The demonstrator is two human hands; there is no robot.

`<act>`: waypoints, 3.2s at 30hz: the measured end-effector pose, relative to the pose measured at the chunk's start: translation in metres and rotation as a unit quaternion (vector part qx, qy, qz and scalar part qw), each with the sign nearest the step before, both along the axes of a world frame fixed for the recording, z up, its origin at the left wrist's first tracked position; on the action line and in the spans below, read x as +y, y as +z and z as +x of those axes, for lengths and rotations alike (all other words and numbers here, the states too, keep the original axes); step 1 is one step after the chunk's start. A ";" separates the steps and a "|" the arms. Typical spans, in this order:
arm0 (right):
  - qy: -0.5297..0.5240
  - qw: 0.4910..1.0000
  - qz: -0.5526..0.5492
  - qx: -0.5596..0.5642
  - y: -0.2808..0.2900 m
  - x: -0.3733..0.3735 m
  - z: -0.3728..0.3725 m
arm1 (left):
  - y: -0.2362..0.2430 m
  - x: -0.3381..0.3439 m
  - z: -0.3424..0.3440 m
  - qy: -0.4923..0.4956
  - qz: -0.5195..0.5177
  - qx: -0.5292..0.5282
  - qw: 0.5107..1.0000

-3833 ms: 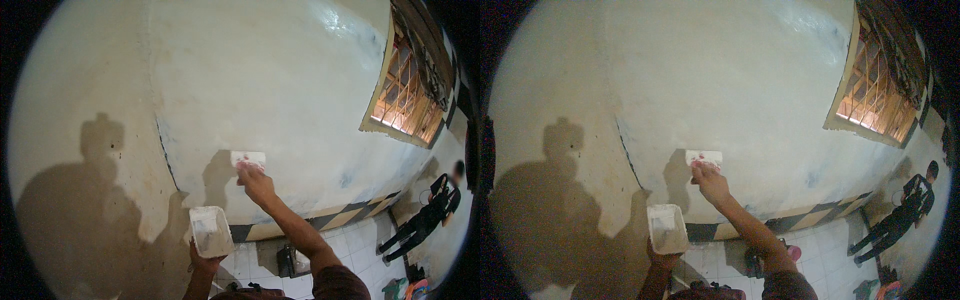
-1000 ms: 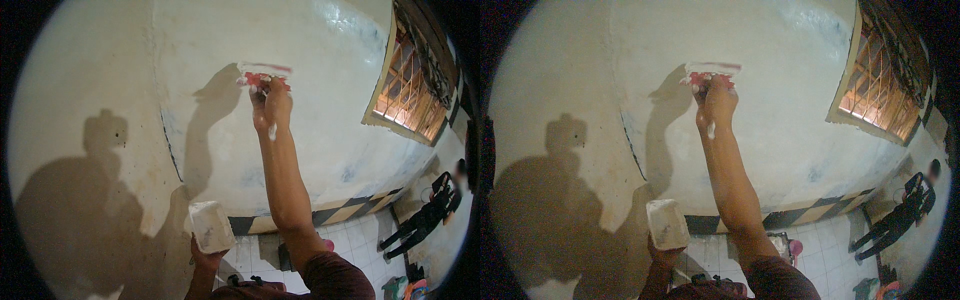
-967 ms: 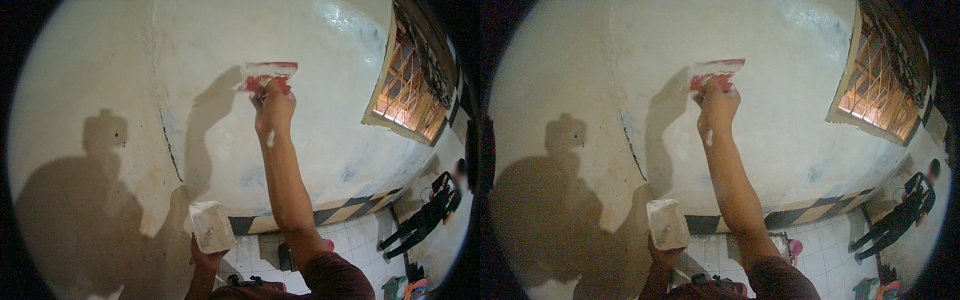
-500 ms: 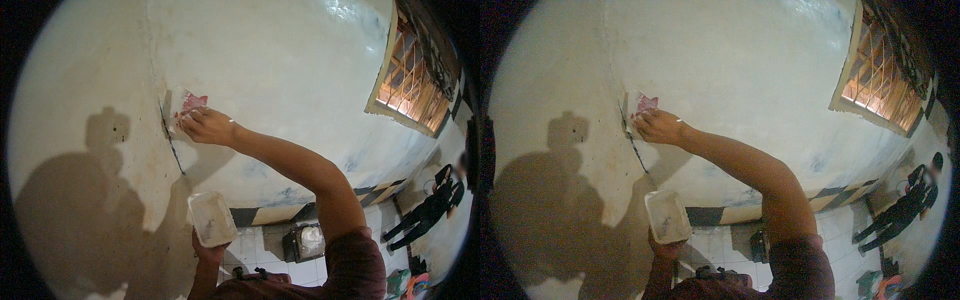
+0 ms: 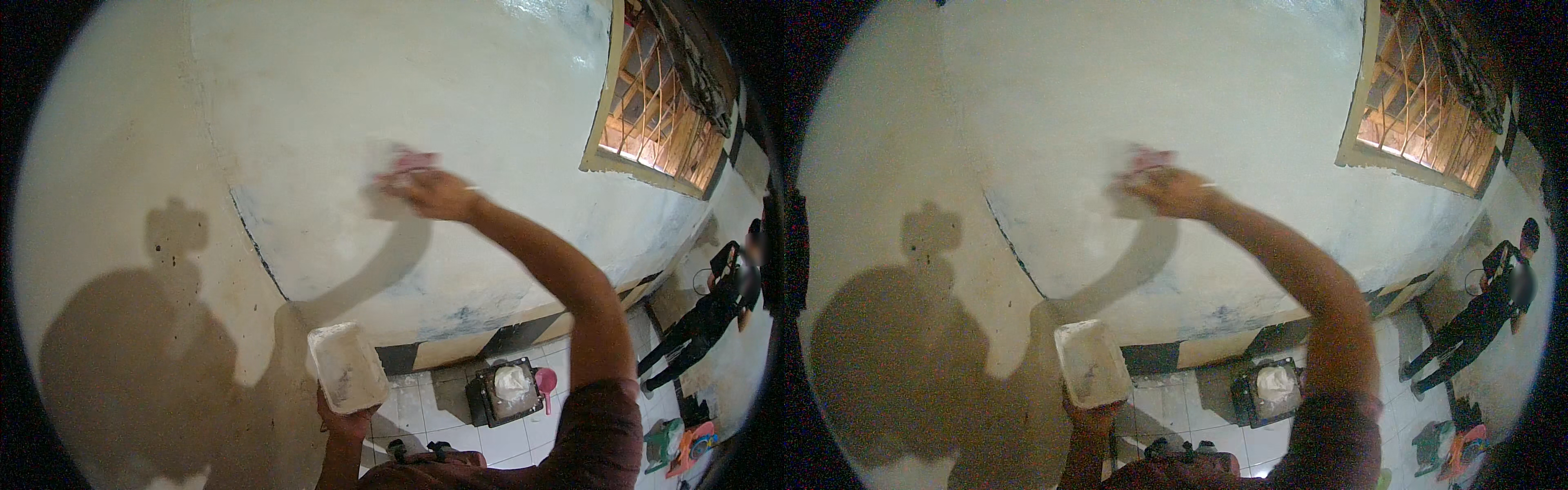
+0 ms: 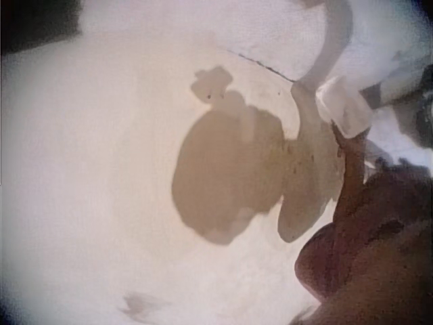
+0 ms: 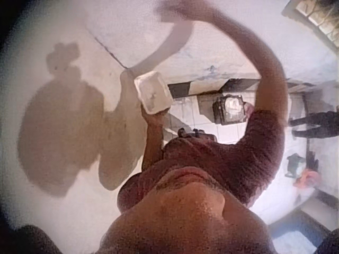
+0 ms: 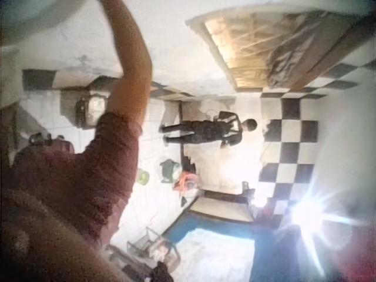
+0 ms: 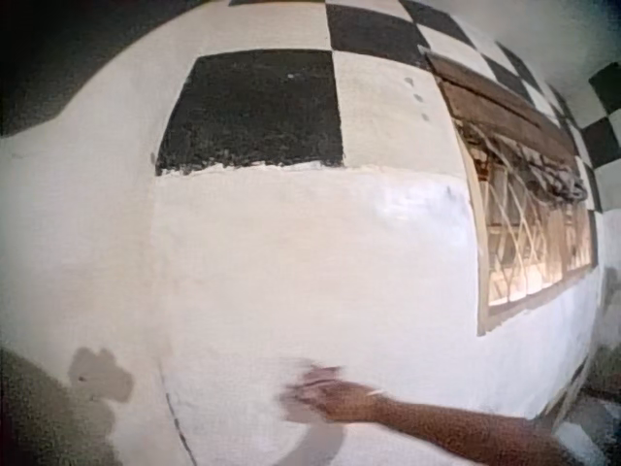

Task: The person applies a layer of white plaster to a wall using a putty knife. They use the knife to scoop plaster from a small container and then smooth it onto the wall surface with repeated strokes, ensuring even coverage.

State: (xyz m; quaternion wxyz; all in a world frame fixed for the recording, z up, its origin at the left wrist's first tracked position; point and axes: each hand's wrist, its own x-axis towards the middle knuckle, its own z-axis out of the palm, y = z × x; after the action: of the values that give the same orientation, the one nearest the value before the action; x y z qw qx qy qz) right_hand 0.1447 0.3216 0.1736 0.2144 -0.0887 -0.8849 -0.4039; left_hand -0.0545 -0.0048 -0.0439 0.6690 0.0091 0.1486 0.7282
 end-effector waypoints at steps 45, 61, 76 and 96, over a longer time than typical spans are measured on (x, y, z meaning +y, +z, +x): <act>-0.147 0.983 0.020 0.104 -0.019 -0.018 0.302 | 0.020 0.010 0.058 -0.085 -0.033 0.056 0.994; -0.137 0.895 0.032 0.423 0.010 -0.054 0.088 | 0.034 -0.010 0.058 -0.041 -0.099 0.086 0.991; -0.176 0.914 -0.074 0.357 -0.091 -0.083 0.095 | 0.031 -0.013 0.050 -0.022 -0.079 0.058 0.995; -0.146 0.936 -0.085 0.309 -0.085 -0.072 0.046 | 0.011 -0.015 0.039 -0.046 -0.055 0.083 0.994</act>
State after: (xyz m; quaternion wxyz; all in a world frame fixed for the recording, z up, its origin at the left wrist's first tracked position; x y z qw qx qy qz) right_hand 0.1905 0.2494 0.0886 0.4078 -0.3551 -0.7833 -0.3066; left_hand -0.0158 -0.0200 -0.0325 0.6865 0.0391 0.2431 0.6842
